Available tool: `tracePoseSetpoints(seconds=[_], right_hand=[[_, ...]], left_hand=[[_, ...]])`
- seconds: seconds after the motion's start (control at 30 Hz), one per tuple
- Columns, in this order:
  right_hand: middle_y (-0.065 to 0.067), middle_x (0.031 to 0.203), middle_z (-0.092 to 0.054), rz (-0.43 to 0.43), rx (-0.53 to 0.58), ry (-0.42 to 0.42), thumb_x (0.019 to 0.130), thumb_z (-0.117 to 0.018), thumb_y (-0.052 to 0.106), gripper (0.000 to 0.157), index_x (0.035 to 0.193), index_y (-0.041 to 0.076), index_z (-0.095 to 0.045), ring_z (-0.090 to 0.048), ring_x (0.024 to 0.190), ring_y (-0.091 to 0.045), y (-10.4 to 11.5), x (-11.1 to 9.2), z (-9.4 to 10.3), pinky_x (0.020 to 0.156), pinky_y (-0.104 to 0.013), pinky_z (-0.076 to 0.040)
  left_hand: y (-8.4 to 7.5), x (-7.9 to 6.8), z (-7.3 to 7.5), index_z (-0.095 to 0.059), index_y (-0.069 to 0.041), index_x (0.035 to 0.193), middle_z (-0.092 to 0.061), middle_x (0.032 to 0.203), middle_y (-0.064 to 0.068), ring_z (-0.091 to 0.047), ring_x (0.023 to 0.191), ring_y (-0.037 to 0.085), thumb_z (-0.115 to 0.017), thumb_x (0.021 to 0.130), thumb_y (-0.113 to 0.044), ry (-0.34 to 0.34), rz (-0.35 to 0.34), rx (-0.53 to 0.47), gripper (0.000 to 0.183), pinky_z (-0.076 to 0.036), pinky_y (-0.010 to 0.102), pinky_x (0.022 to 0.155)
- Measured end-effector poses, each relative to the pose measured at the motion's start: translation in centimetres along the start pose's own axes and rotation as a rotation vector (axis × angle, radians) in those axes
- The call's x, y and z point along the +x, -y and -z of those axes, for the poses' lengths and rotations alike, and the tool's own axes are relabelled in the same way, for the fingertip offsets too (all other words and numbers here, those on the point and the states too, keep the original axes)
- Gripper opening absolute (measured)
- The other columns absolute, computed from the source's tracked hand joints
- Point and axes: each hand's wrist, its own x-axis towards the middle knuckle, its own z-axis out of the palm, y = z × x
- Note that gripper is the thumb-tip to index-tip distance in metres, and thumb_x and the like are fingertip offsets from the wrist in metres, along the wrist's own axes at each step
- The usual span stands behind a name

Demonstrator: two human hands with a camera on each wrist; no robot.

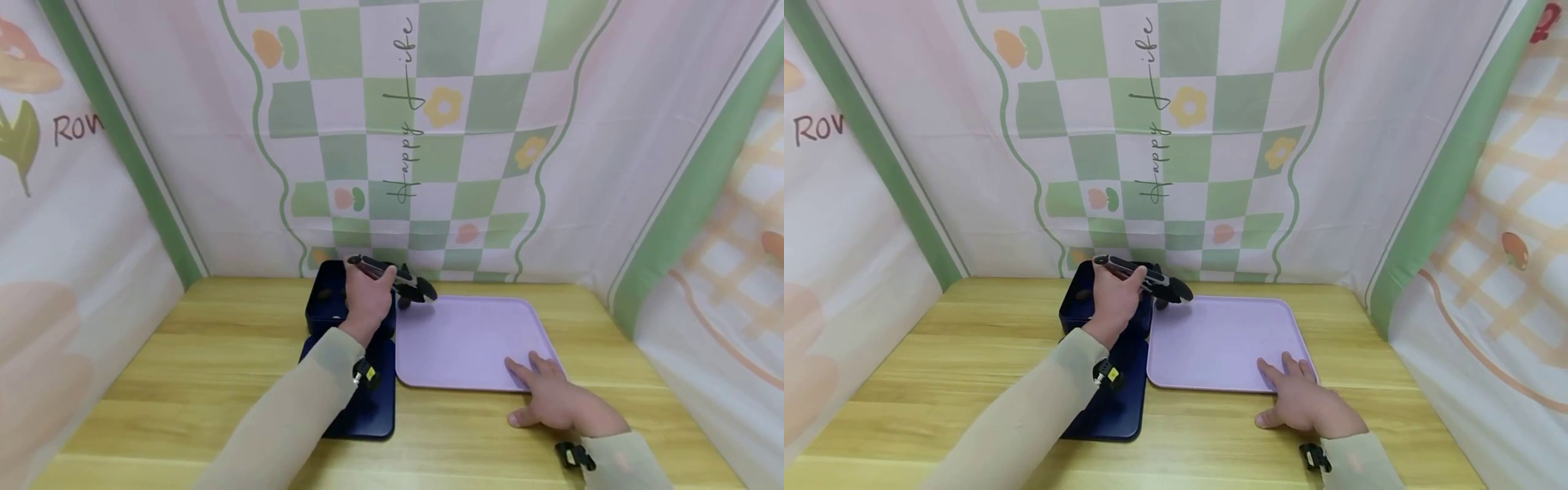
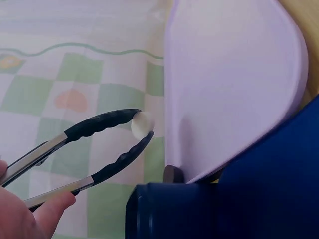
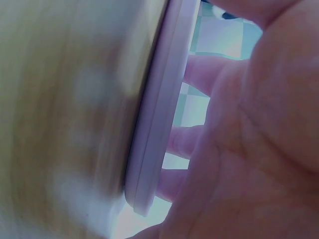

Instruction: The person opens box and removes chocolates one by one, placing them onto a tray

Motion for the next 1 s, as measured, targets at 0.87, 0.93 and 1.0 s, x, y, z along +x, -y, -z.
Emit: tracePoseSetpoints(seconds=[0.87, 0.93, 1.0], right_hand=[[-0.049, 0.146, -0.009, -0.005, -0.002, -0.005, 0.069, -0.086, 0.050, 0.108, 0.150, -0.002, -0.038, -0.005, 0.130, -0.071, 0.1, -0.1, -0.1, 0.101, -0.078, -0.011], [-0.050, 0.145, -0.011, 0.001, -0.008, -0.013, 0.068, -0.086, 0.049, 0.107, 0.149, -0.003, -0.039, -0.006, 0.130, -0.072, 0.1, -0.1, -0.1, 0.101, -0.078, -0.012], [-0.050, 0.145, -0.011, 0.004, -0.011, -0.018, 0.068, -0.086, 0.049, 0.108, 0.149, -0.003, -0.039, -0.007, 0.129, -0.072, 0.1, -0.1, -0.1, 0.101, -0.078, -0.013]], left_hand=[[0.7, -1.4, -3.6, -0.041, -0.007, 0.121, -0.050, 0.119, 0.010, -0.058, 0.107, 0.023, -0.079, 0.087, -0.022, 0.001, -0.073, 0.159, 0.052, -0.049, 0.033, 0.091], [0.7, -1.3, -3.6, -0.041, -0.007, 0.121, -0.050, 0.118, 0.011, -0.058, 0.107, 0.024, -0.079, 0.087, -0.021, 0.001, -0.067, 0.152, 0.052, -0.050, 0.033, 0.089], [0.7, -1.3, -3.5, -0.040, -0.008, 0.121, -0.050, 0.118, 0.011, -0.058, 0.106, 0.024, -0.078, 0.088, -0.022, 0.006, -0.065, 0.147, 0.052, -0.051, 0.034, 0.088]])
